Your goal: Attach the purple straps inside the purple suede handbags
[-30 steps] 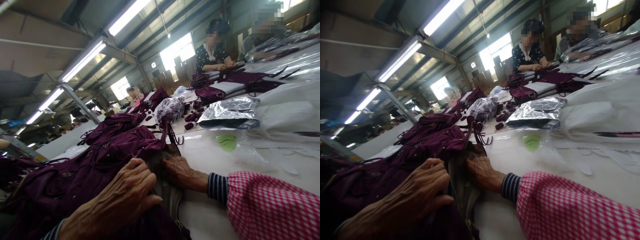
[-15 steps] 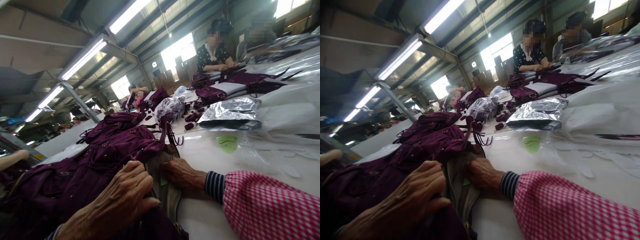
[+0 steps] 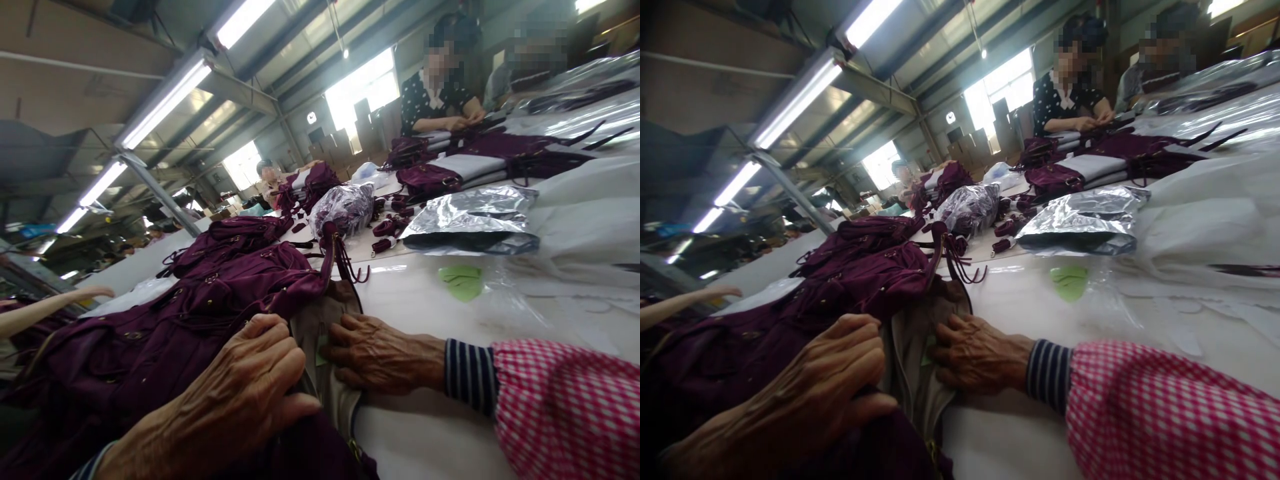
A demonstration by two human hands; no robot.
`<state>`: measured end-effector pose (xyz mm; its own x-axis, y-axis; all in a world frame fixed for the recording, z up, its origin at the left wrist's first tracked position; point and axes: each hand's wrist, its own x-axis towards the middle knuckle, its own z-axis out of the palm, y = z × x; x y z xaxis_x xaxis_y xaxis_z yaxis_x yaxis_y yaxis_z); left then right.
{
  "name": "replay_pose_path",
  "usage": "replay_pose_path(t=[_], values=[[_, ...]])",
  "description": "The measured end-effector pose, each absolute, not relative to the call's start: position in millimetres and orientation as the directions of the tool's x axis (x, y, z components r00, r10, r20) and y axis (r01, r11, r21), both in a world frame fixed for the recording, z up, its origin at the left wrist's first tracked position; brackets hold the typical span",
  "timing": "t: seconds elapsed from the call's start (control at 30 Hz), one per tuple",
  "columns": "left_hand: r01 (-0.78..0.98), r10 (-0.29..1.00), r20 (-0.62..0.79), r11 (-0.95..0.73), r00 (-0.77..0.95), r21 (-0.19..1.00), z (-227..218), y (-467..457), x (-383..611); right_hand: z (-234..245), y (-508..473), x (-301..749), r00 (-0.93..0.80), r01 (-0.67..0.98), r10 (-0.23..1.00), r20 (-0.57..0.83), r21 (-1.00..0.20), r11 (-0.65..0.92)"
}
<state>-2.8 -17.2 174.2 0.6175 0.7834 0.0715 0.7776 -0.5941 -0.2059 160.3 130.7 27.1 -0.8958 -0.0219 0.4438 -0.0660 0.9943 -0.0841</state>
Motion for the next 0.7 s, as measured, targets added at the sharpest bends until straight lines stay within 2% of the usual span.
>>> replay_pose_path(t=[0.13,0.3,0.53,0.7], values=[[0.762,0.769,0.078,-0.606,0.635,-0.229,178.4,-18.9,0.5,20.6,125.7,146.8,-0.902,0.02,0.061,0.427,-0.099,0.995],[0.762,0.765,0.087,-0.612,0.639,-0.213,173.3,-20.5,-5.1,11.9,120.4,139.4,-0.884,0.029,0.061,0.463,-0.075,0.997],[0.741,0.738,0.121,-0.627,0.664,-0.241,170.2,-22.2,-7.1,19.2,115.8,146.9,-0.873,0.03,0.114,0.475,-0.179,0.983],[0.758,0.755,0.122,-0.61,0.644,-0.228,170.2,-24.6,-8.8,20.9,118.1,148.5,-0.885,-0.051,0.04,0.463,-0.183,0.982]])
